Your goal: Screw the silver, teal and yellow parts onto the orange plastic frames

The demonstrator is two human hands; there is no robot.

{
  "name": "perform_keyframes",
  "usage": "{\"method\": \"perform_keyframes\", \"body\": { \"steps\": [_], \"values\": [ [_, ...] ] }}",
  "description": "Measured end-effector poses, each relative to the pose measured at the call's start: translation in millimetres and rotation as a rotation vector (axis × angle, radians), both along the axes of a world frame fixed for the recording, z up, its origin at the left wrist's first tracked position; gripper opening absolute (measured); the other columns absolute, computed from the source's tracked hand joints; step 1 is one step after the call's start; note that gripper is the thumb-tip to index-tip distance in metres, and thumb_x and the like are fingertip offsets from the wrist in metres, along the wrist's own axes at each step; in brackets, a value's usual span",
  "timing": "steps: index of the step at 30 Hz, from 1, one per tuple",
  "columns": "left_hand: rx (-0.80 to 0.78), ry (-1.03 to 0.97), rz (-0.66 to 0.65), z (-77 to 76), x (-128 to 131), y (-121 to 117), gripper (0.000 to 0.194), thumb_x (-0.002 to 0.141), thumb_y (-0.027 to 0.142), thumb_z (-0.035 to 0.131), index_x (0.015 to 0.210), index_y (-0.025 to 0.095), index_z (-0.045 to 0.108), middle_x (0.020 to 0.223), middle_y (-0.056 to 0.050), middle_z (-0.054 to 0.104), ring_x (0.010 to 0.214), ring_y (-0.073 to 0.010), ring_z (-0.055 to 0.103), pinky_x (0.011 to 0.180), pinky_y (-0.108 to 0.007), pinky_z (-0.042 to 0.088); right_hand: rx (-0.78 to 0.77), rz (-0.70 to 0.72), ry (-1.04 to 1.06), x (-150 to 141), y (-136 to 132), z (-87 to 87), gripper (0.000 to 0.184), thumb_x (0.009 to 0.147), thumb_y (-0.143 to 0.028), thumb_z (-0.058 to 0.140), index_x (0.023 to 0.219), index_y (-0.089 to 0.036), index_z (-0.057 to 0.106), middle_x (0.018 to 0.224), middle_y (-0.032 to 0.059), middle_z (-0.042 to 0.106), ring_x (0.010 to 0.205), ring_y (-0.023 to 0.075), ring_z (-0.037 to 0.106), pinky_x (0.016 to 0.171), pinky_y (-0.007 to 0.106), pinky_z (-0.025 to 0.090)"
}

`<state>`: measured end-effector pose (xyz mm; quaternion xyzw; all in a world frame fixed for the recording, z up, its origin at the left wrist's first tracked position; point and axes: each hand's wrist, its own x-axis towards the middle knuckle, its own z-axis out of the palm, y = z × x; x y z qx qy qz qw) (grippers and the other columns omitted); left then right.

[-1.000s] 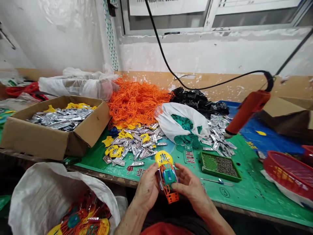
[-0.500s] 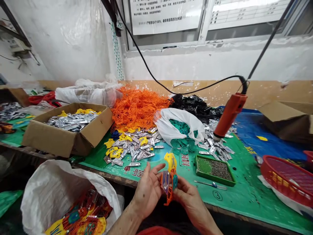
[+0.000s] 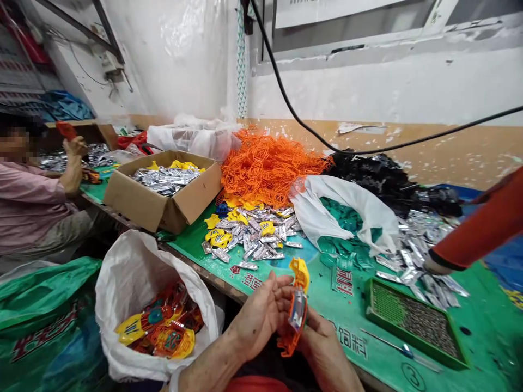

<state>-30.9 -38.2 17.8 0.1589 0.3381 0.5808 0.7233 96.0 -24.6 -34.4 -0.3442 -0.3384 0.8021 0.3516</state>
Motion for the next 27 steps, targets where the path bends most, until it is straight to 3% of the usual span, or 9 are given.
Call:
{"method": "perform_keyframes", "body": {
  "steps": [5, 10, 15, 18, 21, 24, 27],
  "values": [
    [0.03, 0.21, -0.047, -0.3, -3, 1, 0.035, 0.073, 0.031, 0.073, 0.103, 0.016, 0.064, 0.08, -0.002, 0.062, 0.064, -0.0105, 0.055, 0.058, -0.02, 0.043, -0.042, 0.005, -0.028, -1, 2, 5.0, 0.038, 0.068, -0.037, 0.075, 0.102, -0.021, 0.067, 0.078, 0.0015, 0.066, 0.063, 0.0127, 0.059, 0.058, 0.025, 0.05],
    [0.019, 0.263, -0.066, 0.3, 0, 7, 0.031, 0.072, 0.025, 0.072, 0.102, 0.017, 0.063, 0.081, 0.0, 0.061, 0.063, -0.01, 0.055, 0.059, -0.022, 0.045, -0.083, 0.027, -0.015, 5, 3, 5.4, 0.04, 0.069, -0.039, 0.071, 0.102, -0.017, 0.066, 0.057, -0.0007, 0.06, 0.049, 0.0121, 0.056, 0.052, 0.027, 0.049],
    [-0.016, 0.281, -0.042, -0.2, 3, 17, 0.029, 0.072, 0.019, 0.07, 0.1, 0.016, 0.063, 0.081, -0.001, 0.064, 0.068, -0.0116, 0.058, 0.063, -0.023, 0.047, -0.053, 0.029, -0.084, 13, 9, 5.0, 0.044, 0.073, -0.041, 0.067, 0.108, -0.015, 0.064, 0.053, -0.0009, 0.059, 0.044, 0.0126, 0.054, 0.05, 0.028, 0.049],
    [-0.006, 0.275, -0.011, -2.0, 4, 23, 0.018, 0.075, 0.021, 0.069, 0.09, 0.014, 0.066, 0.078, -0.003, 0.067, 0.065, -0.0114, 0.058, 0.063, -0.022, 0.048, 0.156, -0.061, -0.218, 19, 16, 5.3, 0.042, 0.076, -0.042, 0.064, 0.11, -0.018, 0.064, 0.076, 0.0034, 0.067, 0.063, 0.0153, 0.06, 0.068, 0.032, 0.053],
    [0.011, 0.206, -0.001, -7.0, 1, 29, 0.013, 0.077, 0.022, 0.069, 0.085, 0.012, 0.067, 0.078, -0.005, 0.068, 0.065, -0.0116, 0.06, 0.063, -0.022, 0.049, 0.456, -0.184, -0.391, 22, 23, 5.9, 0.036, 0.084, -0.04, 0.055, 0.111, -0.02, 0.064, 0.098, 0.0067, 0.067, 0.087, 0.0183, 0.062, 0.085, 0.031, 0.05],
    [-0.033, 0.044, 0.031, -13.4, -3, 38, 0.007, 0.08, 0.014, 0.065, 0.086, 0.013, 0.067, 0.08, -0.004, 0.07, 0.068, -0.0128, 0.063, 0.064, -0.022, 0.052, 0.788, -0.323, -0.598, 20, 27, 9.7, 0.03, 0.088, -0.031, 0.047, 0.111, -0.018, 0.063, 0.091, 0.0074, 0.065, 0.077, 0.0161, 0.061, 0.071, 0.026, 0.052],
    [-0.128, -0.101, 0.126, -15.4, -3, 45, 0.018, 0.086, 0.005, 0.05, 0.083, 0.012, 0.066, 0.079, -0.006, 0.071, 0.068, -0.0134, 0.066, 0.066, -0.026, 0.055, 1.071, -0.414, -0.754, 15, 29, 16.6, 0.026, 0.088, -0.019, 0.046, 0.11, -0.017, 0.06, 0.088, 0.0074, 0.063, 0.073, 0.0146, 0.059, 0.065, 0.024, 0.051]
  ]
}}
